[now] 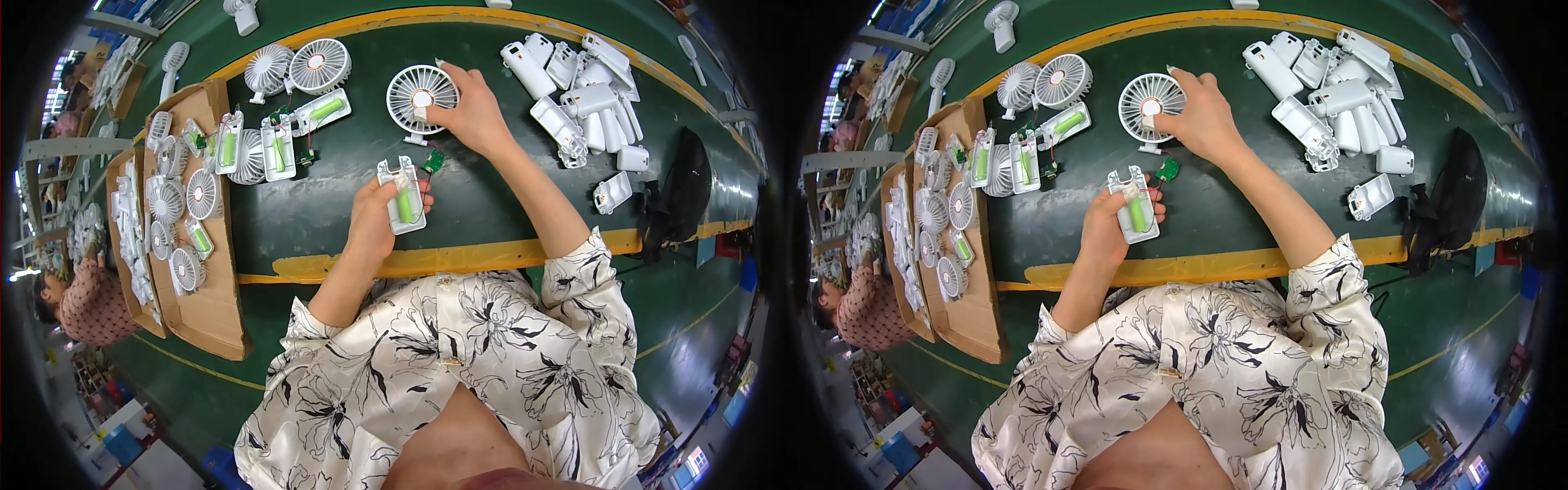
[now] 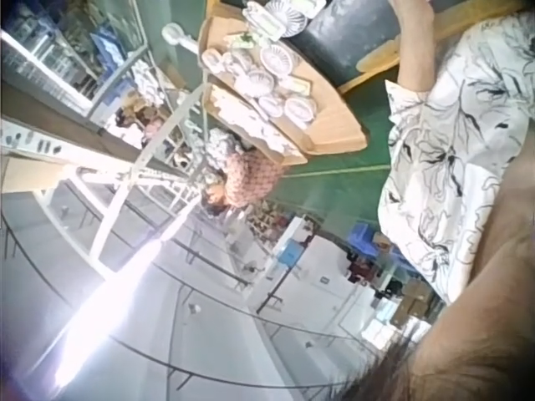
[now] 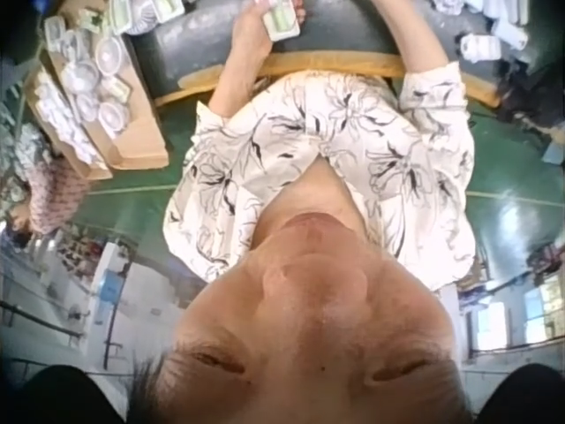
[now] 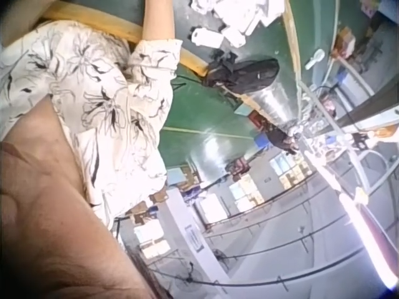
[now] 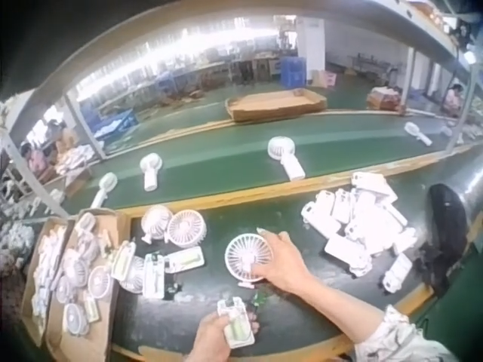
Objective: The person assembles portable fans by fitting circuit boards and fan heads into battery handles, snapping plastic casings onto the handles, and placing completed fans onto a conveyor belt.
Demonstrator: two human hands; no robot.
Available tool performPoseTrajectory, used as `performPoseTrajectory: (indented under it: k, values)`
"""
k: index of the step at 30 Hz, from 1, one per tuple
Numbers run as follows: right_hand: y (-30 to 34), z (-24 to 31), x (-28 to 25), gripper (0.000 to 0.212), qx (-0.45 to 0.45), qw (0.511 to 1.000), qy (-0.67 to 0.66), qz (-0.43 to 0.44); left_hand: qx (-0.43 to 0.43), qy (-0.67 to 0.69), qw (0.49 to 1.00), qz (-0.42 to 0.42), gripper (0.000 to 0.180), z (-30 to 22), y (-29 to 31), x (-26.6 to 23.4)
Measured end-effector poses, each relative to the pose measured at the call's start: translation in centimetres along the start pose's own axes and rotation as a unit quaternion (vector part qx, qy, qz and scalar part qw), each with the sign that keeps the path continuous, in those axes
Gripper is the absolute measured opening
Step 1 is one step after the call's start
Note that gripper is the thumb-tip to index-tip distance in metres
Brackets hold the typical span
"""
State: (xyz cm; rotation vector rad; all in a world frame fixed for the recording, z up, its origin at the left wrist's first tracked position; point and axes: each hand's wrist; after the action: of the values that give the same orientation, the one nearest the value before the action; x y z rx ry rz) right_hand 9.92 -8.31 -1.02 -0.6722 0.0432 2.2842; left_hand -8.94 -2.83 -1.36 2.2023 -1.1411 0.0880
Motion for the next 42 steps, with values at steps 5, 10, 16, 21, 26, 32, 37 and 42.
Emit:
performPoseTrajectory:
  k: [5,10,16,21,26,32,37,42]
  values:
    - [1.8,0.2,-1.7,0.056,0.139,0.88,-0.454,-0.01,0.004,-0.024,1.0,0.003,0.033,-1.0,0.1,0.3]
    - [3.5,0.8,-1.8,0.061,0.096,0.894,-0.434,0.055,-0.006,-0.106,0.993,0.05,0.034,-1.6,-0.4,2.0]
    - [3.3,0.8,-2.9,0.062,0.1,0.902,-0.414,0.073,0.045,-0.128,0.988,0.074,0.028,-1.4,-1.0,2.7]
    - [2.5,0.1,-3.5,0.063,0.069,0.971,-0.215,0.073,0.097,-0.241,0.965,0.046,0.022,-0.9,-1.9,3.1]
    - [3.5,8.0,-8.8,0.065,-0.267,0.934,-0.236,-0.023,0.108,-0.224,0.968,0.033,0.02,-0.7,-1.9,2.2]
    - [2.5,13.4,-15.0,0.07,-0.05,0.96,-0.056,-0.27,0.053,-0.188,0.98,0.034,0.02,-0.9,-2.6,3.7]
    - [3.8,11.0,-21.3,0.067,-0.105,0.959,-0.104,-0.243,0.052,-0.216,0.974,0.04,0.021,-1.8,-1.5,2.8]
    - [7.0,5.5,-28.8,0.064,-0.271,0.911,-0.12,-0.287,0.009,-0.21,0.977,0.039,0.021,-1.0,-2.3,3.9]
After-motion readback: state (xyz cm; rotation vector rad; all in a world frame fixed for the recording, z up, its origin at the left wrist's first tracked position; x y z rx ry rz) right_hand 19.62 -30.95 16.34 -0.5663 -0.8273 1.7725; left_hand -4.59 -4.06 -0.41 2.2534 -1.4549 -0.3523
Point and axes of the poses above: each hand's wrist, its own y-axis away from the middle knuckle, its own x-axis out of the palm, z = x × y, and after that the axes turned 15 degrees about -y, right-handed
